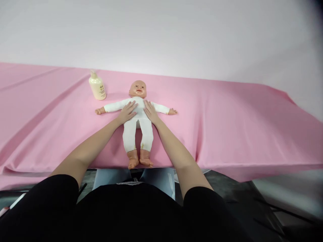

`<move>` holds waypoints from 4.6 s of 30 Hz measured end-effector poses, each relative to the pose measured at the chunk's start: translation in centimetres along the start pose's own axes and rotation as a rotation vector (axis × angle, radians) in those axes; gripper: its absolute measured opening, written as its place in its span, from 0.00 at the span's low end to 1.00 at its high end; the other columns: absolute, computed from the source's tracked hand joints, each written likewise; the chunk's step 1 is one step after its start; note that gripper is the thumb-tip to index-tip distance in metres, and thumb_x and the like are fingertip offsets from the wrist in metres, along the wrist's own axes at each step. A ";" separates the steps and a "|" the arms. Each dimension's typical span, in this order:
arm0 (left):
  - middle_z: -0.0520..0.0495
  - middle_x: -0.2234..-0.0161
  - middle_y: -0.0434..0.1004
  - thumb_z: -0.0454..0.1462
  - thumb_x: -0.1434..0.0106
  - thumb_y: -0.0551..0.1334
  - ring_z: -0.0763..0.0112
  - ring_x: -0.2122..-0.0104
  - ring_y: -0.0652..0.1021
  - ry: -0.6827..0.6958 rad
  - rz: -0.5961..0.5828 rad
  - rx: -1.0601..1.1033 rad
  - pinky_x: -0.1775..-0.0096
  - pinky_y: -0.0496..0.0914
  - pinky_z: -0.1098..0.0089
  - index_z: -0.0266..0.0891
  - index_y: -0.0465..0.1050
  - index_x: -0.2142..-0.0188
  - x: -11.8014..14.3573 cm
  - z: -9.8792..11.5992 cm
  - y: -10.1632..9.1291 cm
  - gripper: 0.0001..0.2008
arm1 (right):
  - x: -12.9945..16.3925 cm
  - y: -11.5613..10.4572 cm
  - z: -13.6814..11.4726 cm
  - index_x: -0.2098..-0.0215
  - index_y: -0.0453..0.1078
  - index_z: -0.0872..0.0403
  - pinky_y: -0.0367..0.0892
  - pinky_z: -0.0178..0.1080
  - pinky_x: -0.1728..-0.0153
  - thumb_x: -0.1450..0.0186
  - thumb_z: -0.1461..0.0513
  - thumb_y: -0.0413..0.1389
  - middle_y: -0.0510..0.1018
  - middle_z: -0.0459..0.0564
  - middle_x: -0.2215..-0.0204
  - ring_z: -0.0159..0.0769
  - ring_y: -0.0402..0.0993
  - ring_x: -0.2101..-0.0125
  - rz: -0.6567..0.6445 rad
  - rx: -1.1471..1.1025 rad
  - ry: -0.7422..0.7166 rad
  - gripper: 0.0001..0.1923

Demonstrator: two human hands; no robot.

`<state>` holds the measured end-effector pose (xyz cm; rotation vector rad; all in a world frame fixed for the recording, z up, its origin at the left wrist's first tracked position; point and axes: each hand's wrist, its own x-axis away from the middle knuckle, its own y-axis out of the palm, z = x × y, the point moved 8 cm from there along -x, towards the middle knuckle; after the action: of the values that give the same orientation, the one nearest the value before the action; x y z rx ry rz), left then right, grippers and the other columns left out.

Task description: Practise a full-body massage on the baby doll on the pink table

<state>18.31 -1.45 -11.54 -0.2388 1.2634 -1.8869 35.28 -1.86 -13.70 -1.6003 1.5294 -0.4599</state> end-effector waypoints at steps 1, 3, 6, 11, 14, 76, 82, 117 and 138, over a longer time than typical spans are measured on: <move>0.40 0.26 0.47 0.57 0.28 0.47 0.54 0.26 0.48 0.013 0.005 0.022 0.28 0.46 0.50 0.38 0.56 0.29 0.2 0.0 -0.1 0.37 | 0.4 -0.1 -0.1 0.25 0.46 0.56 0.37 0.55 0.25 0.29 0.38 0.30 0.47 0.51 0.24 0.46 0.35 0.24 -0.008 -0.022 -0.004 0.45; 0.39 0.26 0.46 0.63 0.33 0.49 0.49 0.26 0.46 0.026 -0.002 0.064 0.28 0.45 0.49 0.37 0.56 0.28 0.5 0.2 -0.3 0.44 | 1.0 -0.2 -0.4 0.25 0.46 0.53 0.36 0.56 0.25 0.30 0.36 0.32 0.43 0.49 0.24 0.46 0.32 0.24 -0.029 -0.059 -0.008 0.46; 0.40 0.25 0.43 0.68 0.38 0.53 0.44 0.26 0.44 0.054 -0.057 0.108 0.29 0.43 0.43 0.42 0.54 0.28 0.9 1.3 -0.9 0.49 | 1.6 -0.5 -1.3 0.24 0.44 0.52 0.34 0.59 0.26 0.31 0.35 0.35 0.39 0.50 0.23 0.48 0.28 0.24 -0.061 -0.090 -0.032 0.47; 0.44 0.25 0.46 0.66 0.37 0.56 0.45 0.26 0.43 0.121 -0.138 0.154 0.30 0.38 0.40 0.48 0.57 0.29 1.3 2.7 -1.3 0.44 | 2.1 -1.2 -4.1 0.24 0.43 0.51 0.28 0.63 0.28 0.35 0.31 0.41 0.40 0.55 0.24 0.51 0.31 0.24 -0.137 -0.082 -0.215 0.52; 0.44 0.26 0.51 0.63 0.36 0.58 0.46 0.26 0.46 0.116 -0.110 0.188 0.30 0.41 0.40 0.48 0.61 0.30 1.0 2.5 -1.4 0.41 | 2.3 -1.7 -4.7 0.25 0.46 0.48 0.28 0.63 0.28 0.36 0.31 0.44 0.43 0.53 0.24 0.51 0.33 0.24 -0.137 -0.076 -0.224 0.51; 0.46 0.50 0.84 0.44 0.38 0.67 0.52 0.34 0.68 0.030 0.132 0.519 0.30 0.55 0.42 0.43 0.84 0.60 0.6 1.2 -3.1 0.11 | 3.2 -3.5 -6.2 0.87 0.64 0.49 0.56 0.56 0.30 0.40 0.41 0.63 0.73 0.40 0.87 0.38 0.82 0.71 -0.018 -0.733 -0.046 0.29; 0.45 0.51 0.84 0.43 0.38 0.66 0.53 0.35 0.70 0.064 0.144 0.510 0.29 0.54 0.43 0.42 0.84 0.60 0.5 1.0 -2.8 0.11 | 3.7 -3.2 -7.0 0.83 0.65 0.49 0.65 0.51 0.37 0.40 0.48 0.64 0.73 0.39 0.84 0.31 0.69 0.79 -0.009 -0.655 -0.049 0.22; 0.39 0.27 0.50 0.60 0.29 0.49 0.51 0.26 0.49 0.015 0.065 0.275 0.28 0.46 0.45 0.38 0.59 0.30 0.8 0.3 -1.8 0.39 | 2.3 -1.9 -4.2 0.26 0.51 0.55 0.42 0.56 0.26 0.29 0.46 0.48 0.51 0.52 0.26 0.46 0.41 0.25 -0.013 -0.078 -0.005 0.39; 0.38 0.30 0.61 0.53 0.28 0.50 0.49 0.28 0.57 -0.156 0.258 0.092 0.29 0.50 0.45 0.38 0.64 0.33 1.3 -1.9 -2.8 0.31 | 2.4 -2.6 -1.2 0.29 0.57 0.59 0.44 0.53 0.25 0.28 0.46 0.44 0.57 0.57 0.28 0.44 0.49 0.26 0.149 -0.166 0.162 0.37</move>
<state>14.91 -0.75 -10.42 -0.1619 1.0472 -1.6661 36.47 -4.81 -11.69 -1.5903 1.8365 -0.3961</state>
